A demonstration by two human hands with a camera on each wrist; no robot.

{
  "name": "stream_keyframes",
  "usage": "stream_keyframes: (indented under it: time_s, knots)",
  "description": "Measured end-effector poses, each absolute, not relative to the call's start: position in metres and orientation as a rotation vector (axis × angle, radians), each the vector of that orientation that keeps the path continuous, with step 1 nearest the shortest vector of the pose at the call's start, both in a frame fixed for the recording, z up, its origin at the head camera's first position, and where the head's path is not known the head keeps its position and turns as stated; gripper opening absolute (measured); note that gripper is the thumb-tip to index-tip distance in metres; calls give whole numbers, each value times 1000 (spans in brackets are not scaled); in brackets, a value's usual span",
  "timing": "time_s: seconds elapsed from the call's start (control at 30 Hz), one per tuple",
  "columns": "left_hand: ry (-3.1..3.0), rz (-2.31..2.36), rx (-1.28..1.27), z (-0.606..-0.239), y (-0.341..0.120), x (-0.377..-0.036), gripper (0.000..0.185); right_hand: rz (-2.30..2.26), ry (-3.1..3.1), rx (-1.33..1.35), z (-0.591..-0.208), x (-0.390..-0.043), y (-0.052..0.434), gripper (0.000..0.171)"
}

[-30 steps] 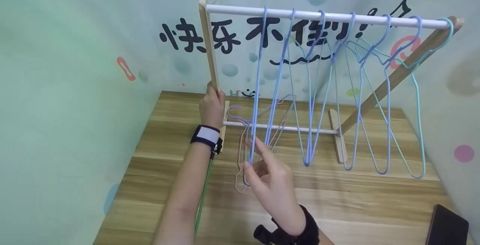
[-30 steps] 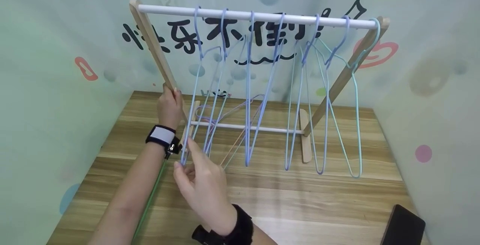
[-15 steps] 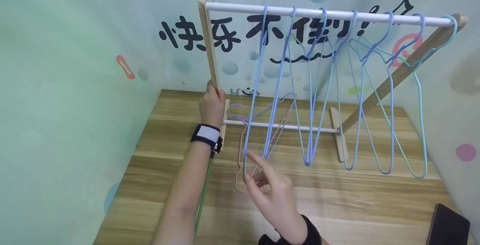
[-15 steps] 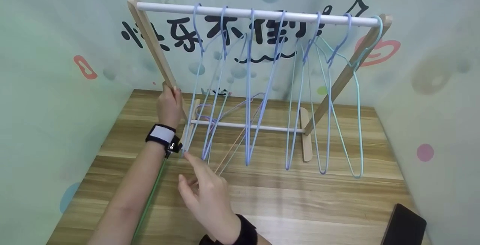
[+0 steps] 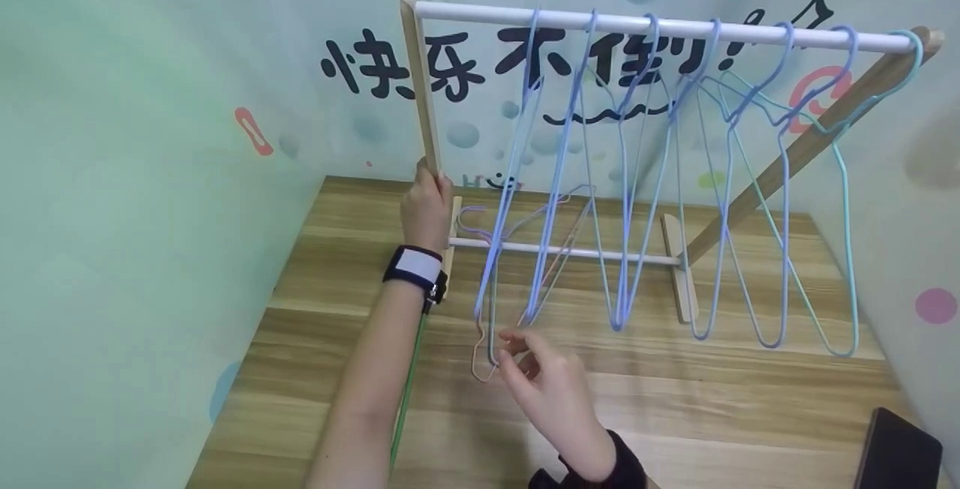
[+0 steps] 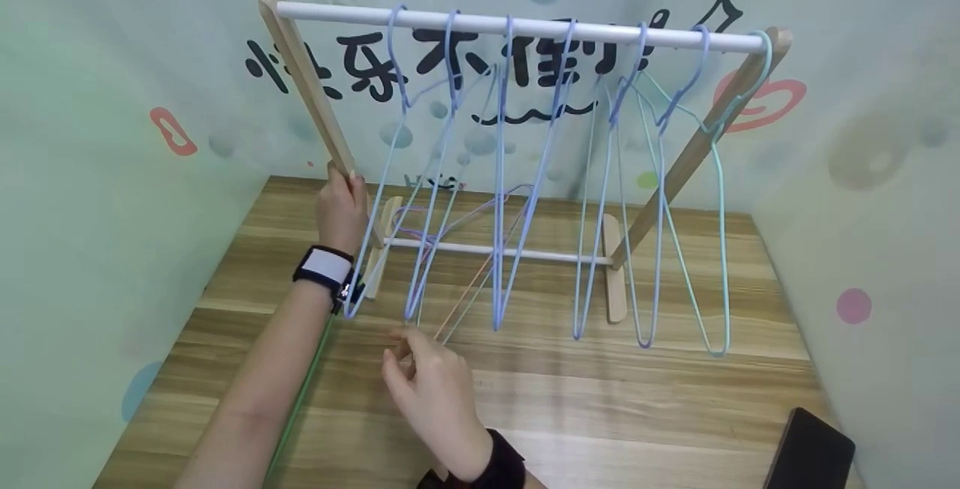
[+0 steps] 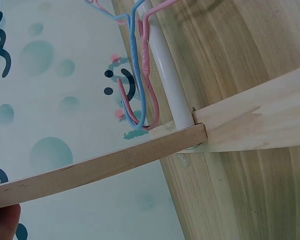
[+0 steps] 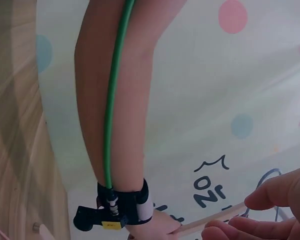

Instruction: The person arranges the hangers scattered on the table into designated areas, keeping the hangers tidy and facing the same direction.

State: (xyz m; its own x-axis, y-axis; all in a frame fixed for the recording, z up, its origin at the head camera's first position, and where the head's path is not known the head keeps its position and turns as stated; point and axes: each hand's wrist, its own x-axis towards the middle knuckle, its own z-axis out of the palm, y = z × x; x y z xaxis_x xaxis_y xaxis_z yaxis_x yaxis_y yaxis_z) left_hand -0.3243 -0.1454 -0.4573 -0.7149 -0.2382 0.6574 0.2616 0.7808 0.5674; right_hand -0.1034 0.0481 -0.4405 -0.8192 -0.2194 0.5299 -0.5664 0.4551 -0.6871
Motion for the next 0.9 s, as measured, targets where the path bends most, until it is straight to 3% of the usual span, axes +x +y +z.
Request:
stream_keyframes:
  time_s: [0.13, 0.43, 0.9]
  knots:
    - [-2191, -842, -27, -456, -146, -326, 30, 1191, -2544, 557, -452, -116, 46, 13]
    - [-2192, -842, -24, -456, -146, -327, 31, 865, -2805, 419, -496, -150, 38, 22]
    - [-2206, -852, -12, -455, -143, -324, 23, 864, -2876, 365, -543, -168, 32, 27]
